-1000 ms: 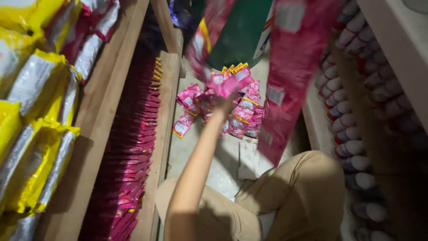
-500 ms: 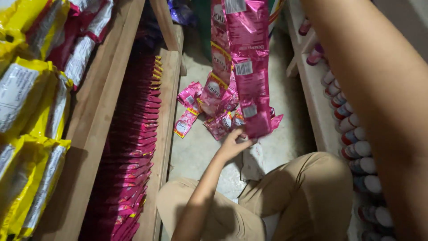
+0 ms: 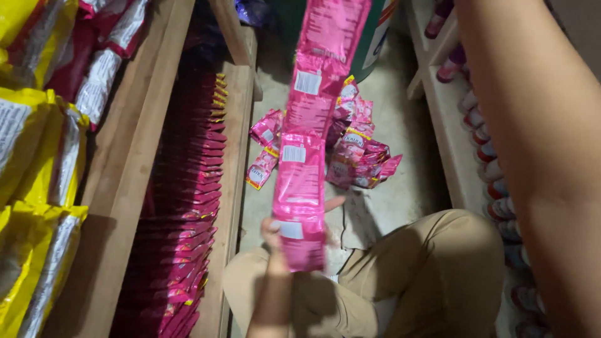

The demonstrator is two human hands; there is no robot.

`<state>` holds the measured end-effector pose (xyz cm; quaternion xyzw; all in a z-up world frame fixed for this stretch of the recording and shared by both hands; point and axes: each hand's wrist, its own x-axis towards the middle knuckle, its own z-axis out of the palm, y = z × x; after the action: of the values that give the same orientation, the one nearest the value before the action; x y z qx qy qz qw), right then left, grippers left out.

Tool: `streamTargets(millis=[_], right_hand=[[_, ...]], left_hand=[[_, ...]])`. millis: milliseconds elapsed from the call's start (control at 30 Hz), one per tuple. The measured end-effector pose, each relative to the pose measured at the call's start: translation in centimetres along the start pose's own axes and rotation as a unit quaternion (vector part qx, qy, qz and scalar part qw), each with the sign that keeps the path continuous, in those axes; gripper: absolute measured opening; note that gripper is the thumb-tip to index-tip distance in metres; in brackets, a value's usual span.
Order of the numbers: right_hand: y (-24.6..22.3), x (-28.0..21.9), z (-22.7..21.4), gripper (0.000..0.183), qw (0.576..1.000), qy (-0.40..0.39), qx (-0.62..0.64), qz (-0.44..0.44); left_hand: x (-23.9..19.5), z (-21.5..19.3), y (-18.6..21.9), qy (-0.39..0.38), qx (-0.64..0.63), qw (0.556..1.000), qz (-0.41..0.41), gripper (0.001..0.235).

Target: Cleaning individual product sachets with a cloth and organizing them.

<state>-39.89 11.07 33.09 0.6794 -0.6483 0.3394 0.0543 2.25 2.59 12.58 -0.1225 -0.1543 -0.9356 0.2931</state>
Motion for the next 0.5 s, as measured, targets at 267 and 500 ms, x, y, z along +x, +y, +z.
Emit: streamTargets(millis=[267, 500], right_hand=[[-1.6, 2.2, 3.4, 0.027, 1.0, -0.026, 0.002, -0.006], [-2.6, 0.6, 3.4, 0.029, 1.0, -0.025, -0.016, 0.0]], left_hand=[[-3.4, -7.2, 7.4, 0.222, 0.438, 0.87, 0.028, 0.059], [3.7, -12.6, 6.6, 0.183, 0.828, 0.516, 0.123, 0.034]])
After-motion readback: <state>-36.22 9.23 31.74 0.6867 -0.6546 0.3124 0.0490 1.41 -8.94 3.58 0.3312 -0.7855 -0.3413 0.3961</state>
